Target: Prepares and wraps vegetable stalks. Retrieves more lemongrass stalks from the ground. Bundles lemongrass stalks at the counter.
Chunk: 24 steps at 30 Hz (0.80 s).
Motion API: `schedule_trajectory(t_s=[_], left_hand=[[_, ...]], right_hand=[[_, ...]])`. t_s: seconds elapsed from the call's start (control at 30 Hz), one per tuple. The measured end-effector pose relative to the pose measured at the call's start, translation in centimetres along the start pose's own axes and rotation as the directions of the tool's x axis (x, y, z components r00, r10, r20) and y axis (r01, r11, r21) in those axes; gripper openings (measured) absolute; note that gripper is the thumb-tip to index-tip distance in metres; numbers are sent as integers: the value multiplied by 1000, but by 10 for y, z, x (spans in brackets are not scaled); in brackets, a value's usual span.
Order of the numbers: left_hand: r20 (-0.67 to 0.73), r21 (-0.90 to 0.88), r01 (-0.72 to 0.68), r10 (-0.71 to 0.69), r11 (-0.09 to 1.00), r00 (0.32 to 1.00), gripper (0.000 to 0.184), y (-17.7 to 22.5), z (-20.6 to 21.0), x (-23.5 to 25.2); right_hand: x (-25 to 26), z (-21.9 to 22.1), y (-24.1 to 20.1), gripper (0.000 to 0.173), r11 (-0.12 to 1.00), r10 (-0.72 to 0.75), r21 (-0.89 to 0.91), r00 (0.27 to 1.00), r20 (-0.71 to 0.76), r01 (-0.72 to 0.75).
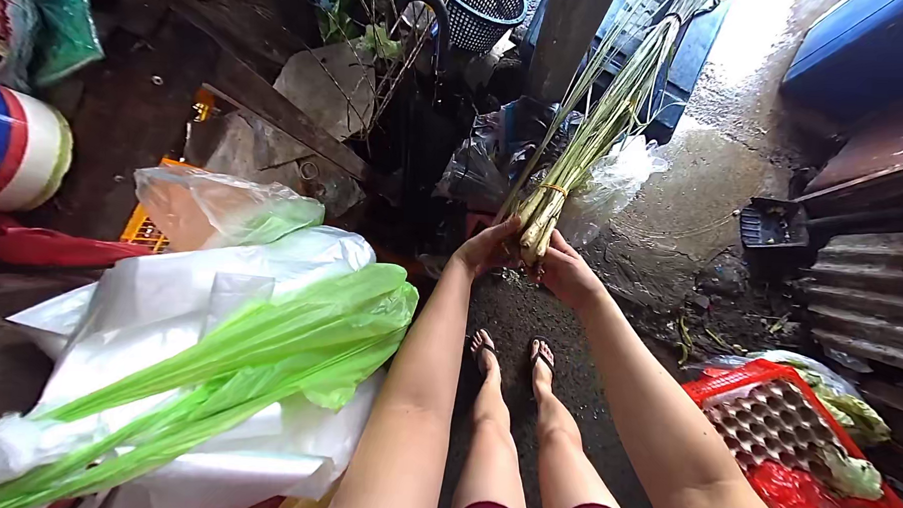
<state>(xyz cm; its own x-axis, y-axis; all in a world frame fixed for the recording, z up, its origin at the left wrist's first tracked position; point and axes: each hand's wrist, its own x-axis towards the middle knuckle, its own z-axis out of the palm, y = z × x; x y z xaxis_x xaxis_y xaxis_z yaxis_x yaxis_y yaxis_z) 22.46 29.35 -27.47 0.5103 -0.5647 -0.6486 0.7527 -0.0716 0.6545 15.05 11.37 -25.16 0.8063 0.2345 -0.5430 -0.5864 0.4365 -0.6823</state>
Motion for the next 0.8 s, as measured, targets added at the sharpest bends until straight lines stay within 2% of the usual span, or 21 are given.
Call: schedule_trajectory(t_s=[0.1,0.17,0.3,0.47,0.53,0.7,0.8], left_hand=[[78,12,-49,48,999,996,39,0,4,5],[80,-4,-104,104,995,991,35,-3,7,6],[-30,-48,-186,185,981,982,36,0,22,-2],[-71,-63,-172,168,983,983,48,15,26,12],[-60,-73,-170,166,983,984,44,25,24,19],[-133,-14,-150,147,989,980,45,38,18,33],[-137,26,-149,151,989,979,45,35,15,34]], right_hand=[[-11,0,-2,38,999,28,-33,997,73,-26],[-18,3,-7,38,995,32,-94,997,68,-26],[-32,11,-13,43,982,42,-183,999,16,-38],[-63,19,1,54,995,53,-95,988,143,-40],[-80,24,14,60,990,86,-128,977,193,-62],[-149,42,71,64,912,269,-385,914,305,-140],[-175,25,103,67,909,313,-371,902,298,-193]])
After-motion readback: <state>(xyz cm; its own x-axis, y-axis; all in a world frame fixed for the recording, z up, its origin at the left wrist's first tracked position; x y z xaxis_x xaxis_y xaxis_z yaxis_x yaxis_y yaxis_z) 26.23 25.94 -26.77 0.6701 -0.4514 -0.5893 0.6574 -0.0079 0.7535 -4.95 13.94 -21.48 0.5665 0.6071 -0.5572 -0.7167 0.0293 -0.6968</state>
